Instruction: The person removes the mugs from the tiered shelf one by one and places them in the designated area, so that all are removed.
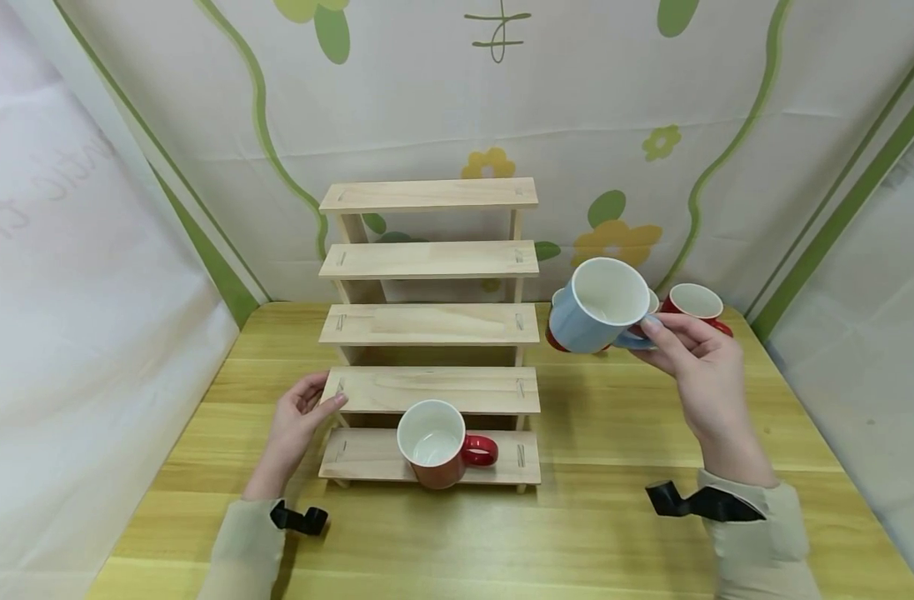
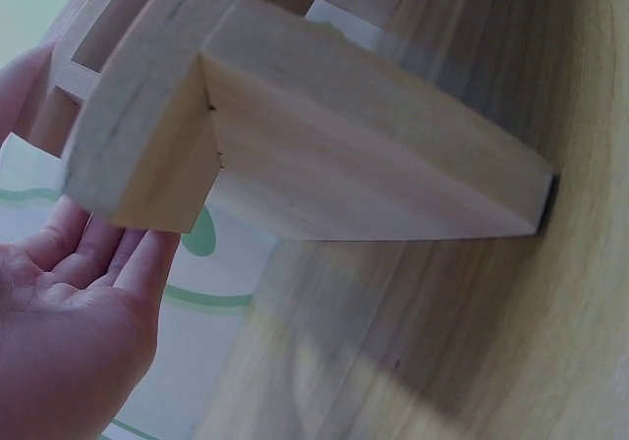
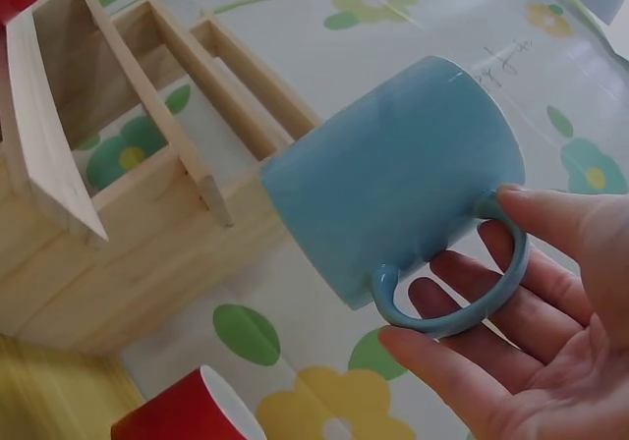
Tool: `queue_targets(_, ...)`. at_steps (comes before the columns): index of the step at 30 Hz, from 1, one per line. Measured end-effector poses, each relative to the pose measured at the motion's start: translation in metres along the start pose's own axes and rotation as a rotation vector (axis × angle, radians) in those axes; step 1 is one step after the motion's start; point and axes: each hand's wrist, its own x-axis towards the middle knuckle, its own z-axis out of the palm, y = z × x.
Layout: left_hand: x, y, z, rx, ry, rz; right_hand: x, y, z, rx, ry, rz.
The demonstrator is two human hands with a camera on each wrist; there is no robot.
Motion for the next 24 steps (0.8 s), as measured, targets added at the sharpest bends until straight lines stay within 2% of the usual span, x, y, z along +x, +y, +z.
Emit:
queue_targets(12, 0.001, -0.003, -0.001, 0.007, -0.006, -0.003, -0.006, 0.020, -0.019, -0.059, 0.059, 0.153)
queue_targets(15, 0.001, -0.003, -0.001, 0.012, -0.005, -0.005, -0.008, 0.029, -0.024, -0.079, 0.060, 0.177)
queue_targets(24, 0.002, -0.004, -0.002, 0.018, -0.008, -0.013, -0.016, 0.056, -0.039, -0.052, 0.044, 0.234)
